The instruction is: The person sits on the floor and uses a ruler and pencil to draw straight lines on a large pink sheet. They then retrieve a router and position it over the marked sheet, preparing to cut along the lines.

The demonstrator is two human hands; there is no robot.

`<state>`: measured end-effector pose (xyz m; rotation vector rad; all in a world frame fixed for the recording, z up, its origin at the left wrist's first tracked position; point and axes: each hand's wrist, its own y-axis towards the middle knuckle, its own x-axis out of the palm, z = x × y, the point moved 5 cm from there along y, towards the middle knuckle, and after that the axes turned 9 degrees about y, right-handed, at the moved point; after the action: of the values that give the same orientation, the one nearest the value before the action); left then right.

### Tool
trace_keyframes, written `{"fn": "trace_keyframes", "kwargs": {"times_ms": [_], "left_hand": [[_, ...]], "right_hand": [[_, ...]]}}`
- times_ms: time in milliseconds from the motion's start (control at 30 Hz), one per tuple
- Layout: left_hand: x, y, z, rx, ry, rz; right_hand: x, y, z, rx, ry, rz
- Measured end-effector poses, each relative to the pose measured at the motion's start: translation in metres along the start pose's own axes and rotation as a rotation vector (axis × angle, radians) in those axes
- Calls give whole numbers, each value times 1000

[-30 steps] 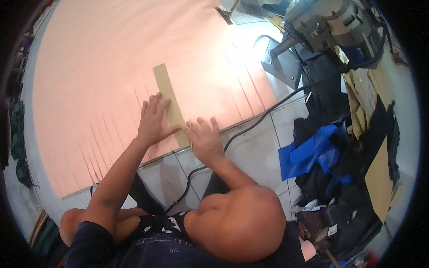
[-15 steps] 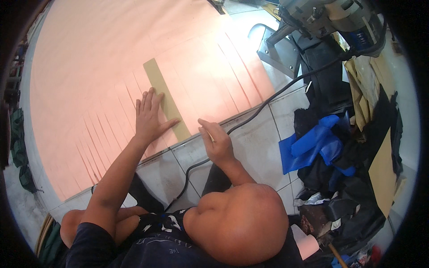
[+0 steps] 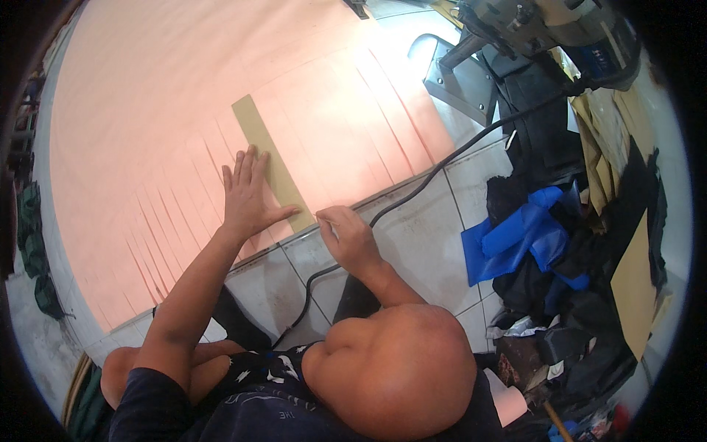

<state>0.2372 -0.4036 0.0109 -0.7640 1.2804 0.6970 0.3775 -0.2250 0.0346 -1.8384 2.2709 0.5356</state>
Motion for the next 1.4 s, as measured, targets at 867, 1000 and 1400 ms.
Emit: {"fn": "trace_keyframes", "kwargs": {"times_ms": [867,1000,1400], "left_hand": [[0,2,0,-12,51,-31],[-4,3,3,-34,31,-110],[3,18,21,122,59,50]], "right_hand": [[20,26,-16,-306,-297,-271],[-1,-6,-19,-261,-262,-274],[-44,29,1,73,-66,96]]}}
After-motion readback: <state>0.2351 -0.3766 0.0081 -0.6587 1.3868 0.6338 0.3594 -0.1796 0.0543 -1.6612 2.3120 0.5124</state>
